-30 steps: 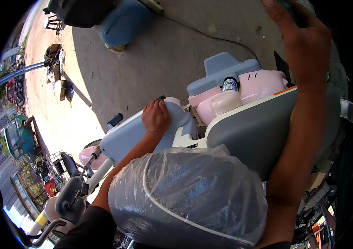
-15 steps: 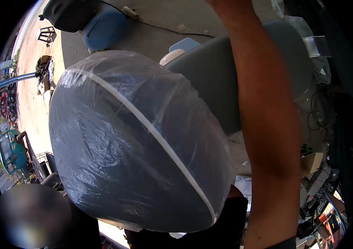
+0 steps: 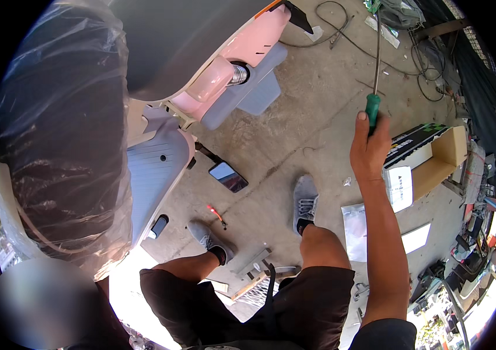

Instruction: The person uses a screwdriver to tighten screws on the footboard of a light blue and pink scooter. They repeatedly adjust the footboard and secure it to the scooter's frame.

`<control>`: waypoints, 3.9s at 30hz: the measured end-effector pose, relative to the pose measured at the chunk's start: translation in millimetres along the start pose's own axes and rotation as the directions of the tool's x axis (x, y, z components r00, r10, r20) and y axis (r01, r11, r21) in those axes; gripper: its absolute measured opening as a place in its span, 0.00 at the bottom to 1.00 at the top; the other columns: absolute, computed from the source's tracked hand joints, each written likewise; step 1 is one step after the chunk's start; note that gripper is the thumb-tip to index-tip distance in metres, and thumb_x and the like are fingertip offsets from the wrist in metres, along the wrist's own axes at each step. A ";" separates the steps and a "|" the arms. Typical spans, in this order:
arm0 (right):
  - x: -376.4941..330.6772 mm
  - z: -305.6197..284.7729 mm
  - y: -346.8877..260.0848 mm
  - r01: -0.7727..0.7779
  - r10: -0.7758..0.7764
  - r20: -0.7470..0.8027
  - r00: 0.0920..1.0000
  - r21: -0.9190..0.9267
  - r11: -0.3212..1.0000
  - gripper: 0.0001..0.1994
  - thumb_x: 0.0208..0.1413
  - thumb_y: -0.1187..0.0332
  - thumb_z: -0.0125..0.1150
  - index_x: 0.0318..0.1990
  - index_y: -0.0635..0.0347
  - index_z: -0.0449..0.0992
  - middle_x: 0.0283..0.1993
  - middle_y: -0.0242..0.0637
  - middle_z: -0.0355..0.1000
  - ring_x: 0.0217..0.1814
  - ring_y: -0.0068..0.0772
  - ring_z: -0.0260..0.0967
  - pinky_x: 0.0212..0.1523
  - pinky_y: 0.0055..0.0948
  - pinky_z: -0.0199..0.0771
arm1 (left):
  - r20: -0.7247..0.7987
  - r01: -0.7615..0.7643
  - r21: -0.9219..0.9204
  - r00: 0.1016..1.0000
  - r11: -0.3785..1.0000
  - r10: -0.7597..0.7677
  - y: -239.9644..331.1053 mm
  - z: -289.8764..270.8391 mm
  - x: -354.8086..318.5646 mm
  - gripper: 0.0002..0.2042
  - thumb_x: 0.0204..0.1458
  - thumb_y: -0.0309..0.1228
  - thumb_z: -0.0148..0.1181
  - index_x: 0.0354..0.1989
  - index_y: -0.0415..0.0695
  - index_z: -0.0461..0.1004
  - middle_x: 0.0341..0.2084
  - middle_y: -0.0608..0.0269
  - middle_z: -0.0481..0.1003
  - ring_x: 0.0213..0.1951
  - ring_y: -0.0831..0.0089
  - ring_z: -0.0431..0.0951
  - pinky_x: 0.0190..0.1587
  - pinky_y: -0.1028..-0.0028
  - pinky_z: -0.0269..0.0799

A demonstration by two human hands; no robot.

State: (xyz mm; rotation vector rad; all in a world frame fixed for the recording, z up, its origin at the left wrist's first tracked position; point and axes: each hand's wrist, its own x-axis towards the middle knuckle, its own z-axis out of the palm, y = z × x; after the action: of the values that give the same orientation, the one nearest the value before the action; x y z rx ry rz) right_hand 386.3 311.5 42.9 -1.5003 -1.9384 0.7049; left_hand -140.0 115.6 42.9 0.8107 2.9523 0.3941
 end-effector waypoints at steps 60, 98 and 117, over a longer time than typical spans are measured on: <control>-370.8 -205.5 215.1 -0.408 0.850 0.243 0.466 -0.794 0.451 0.16 0.59 0.61 0.61 0.45 0.65 0.80 0.35 0.45 0.80 0.32 0.38 0.75 0.37 0.37 0.75 | -0.036 -0.146 0.031 0.988 0.989 0.147 -7.9 -0.2 8.9 0.26 0.62 0.49 0.46 0.53 0.40 0.81 0.53 0.36 0.78 0.58 0.40 0.76 0.60 0.51 0.71; -524.9 389.1 -106.1 0.762 -0.527 0.849 0.031 0.321 0.562 0.12 0.61 0.65 0.54 0.38 0.54 0.85 0.45 0.40 0.75 0.55 0.40 0.70 0.52 0.41 0.68 | -0.016 -0.323 -0.047 0.946 0.945 0.323 -24.2 -8.1 -3.2 0.18 0.61 0.36 0.49 0.48 0.45 0.85 0.50 0.50 0.82 0.54 0.56 0.82 0.55 0.60 0.77; -500.2 366.3 -103.6 0.490 -0.553 0.832 0.034 0.468 0.735 0.09 0.54 0.67 0.59 0.36 0.65 0.77 0.37 0.52 0.78 0.40 0.52 0.79 0.40 0.49 0.80 | 0.097 -0.091 -0.129 0.990 0.987 0.104 -14.1 -15.7 -30.3 0.18 0.58 0.35 0.49 0.49 0.48 0.84 0.48 0.52 0.83 0.53 0.54 0.82 0.54 0.61 0.75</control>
State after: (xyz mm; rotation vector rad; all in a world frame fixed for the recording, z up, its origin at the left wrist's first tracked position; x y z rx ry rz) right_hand 151.8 -219.1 -199.2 0.0808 -3.0194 1.4796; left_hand -122.8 84.9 53.9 0.9325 2.7688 0.5197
